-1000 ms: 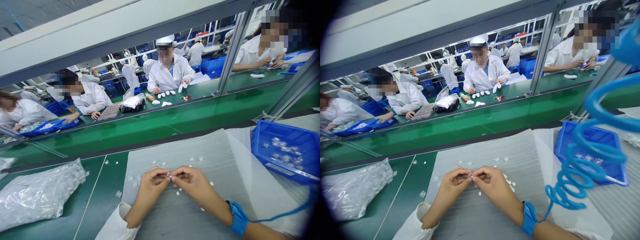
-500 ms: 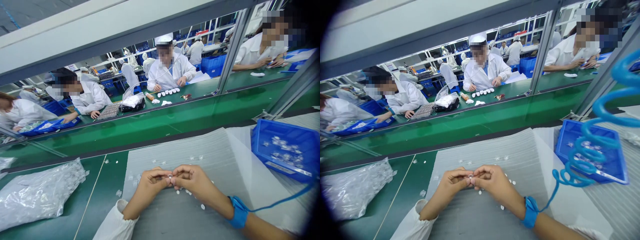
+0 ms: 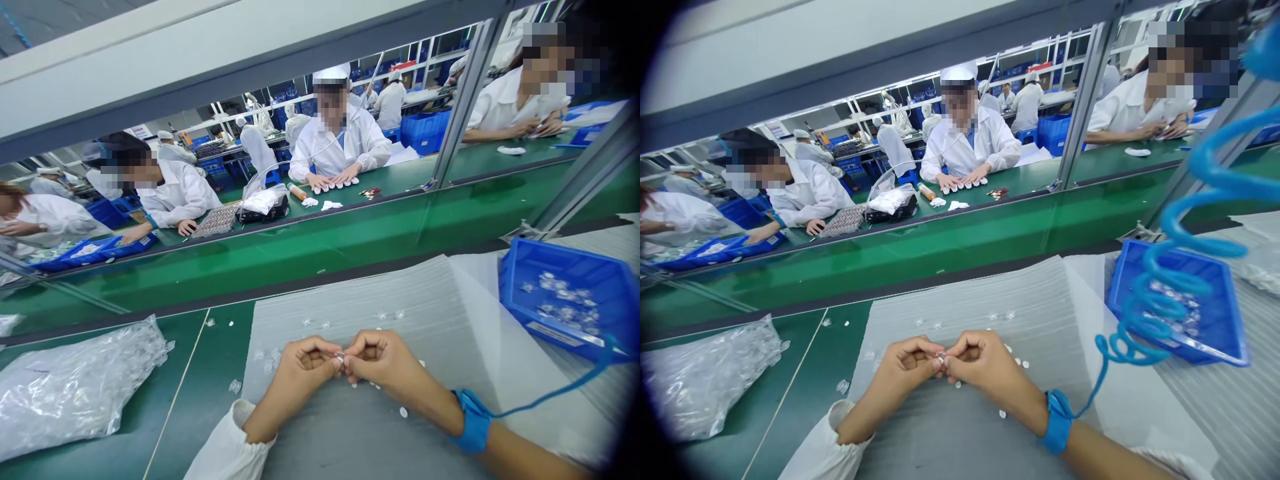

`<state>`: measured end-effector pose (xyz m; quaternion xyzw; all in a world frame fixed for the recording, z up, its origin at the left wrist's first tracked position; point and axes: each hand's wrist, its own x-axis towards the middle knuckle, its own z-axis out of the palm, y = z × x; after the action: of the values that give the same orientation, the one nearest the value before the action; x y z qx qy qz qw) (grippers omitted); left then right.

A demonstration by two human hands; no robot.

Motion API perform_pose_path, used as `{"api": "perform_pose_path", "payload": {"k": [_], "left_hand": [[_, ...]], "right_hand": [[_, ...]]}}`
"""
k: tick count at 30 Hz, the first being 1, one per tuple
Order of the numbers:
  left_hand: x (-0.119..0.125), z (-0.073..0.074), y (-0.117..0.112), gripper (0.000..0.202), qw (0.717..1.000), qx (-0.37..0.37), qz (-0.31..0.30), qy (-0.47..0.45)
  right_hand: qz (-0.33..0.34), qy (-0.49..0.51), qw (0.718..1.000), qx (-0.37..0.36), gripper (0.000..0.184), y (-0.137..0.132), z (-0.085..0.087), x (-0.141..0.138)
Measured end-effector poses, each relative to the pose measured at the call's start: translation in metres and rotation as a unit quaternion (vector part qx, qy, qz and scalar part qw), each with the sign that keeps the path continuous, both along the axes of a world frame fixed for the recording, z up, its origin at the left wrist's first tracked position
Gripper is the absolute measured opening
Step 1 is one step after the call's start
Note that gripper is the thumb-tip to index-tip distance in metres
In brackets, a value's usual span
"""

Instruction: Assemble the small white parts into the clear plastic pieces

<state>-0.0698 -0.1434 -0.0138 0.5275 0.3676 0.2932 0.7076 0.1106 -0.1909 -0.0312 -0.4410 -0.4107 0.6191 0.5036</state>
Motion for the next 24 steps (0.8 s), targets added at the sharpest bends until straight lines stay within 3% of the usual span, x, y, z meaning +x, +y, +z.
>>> {"api": "perform_pose_path", "payload": {"k": [10,20,22,24], "left_hand": [[0.004,-0.012,-0.007,0.02,0.998,0.044,0.034,-0.007],[0.002,0.01,0.001,0.015,0.993,0.107,0.039,0.043],[-0.01,0.014,0.014,0.015,0.979,0.162,0.058,0.106],[-0.025,0.014,0.032,0.014,0.94,0.254,0.109,0.2]], "right_hand": [[-0.002,0.011,1.0,0.023,0.027,-0.01,0.002,-0.012],[0.012,-0.124,0.986,0.113,0.017,-0.011,0.02,-0.007],[0.032,-0.215,0.968,0.128,0.014,-0.008,0.025,0.0],[0.047,-0.335,0.925,0.174,0.016,-0.005,0.027,0.009]]}}
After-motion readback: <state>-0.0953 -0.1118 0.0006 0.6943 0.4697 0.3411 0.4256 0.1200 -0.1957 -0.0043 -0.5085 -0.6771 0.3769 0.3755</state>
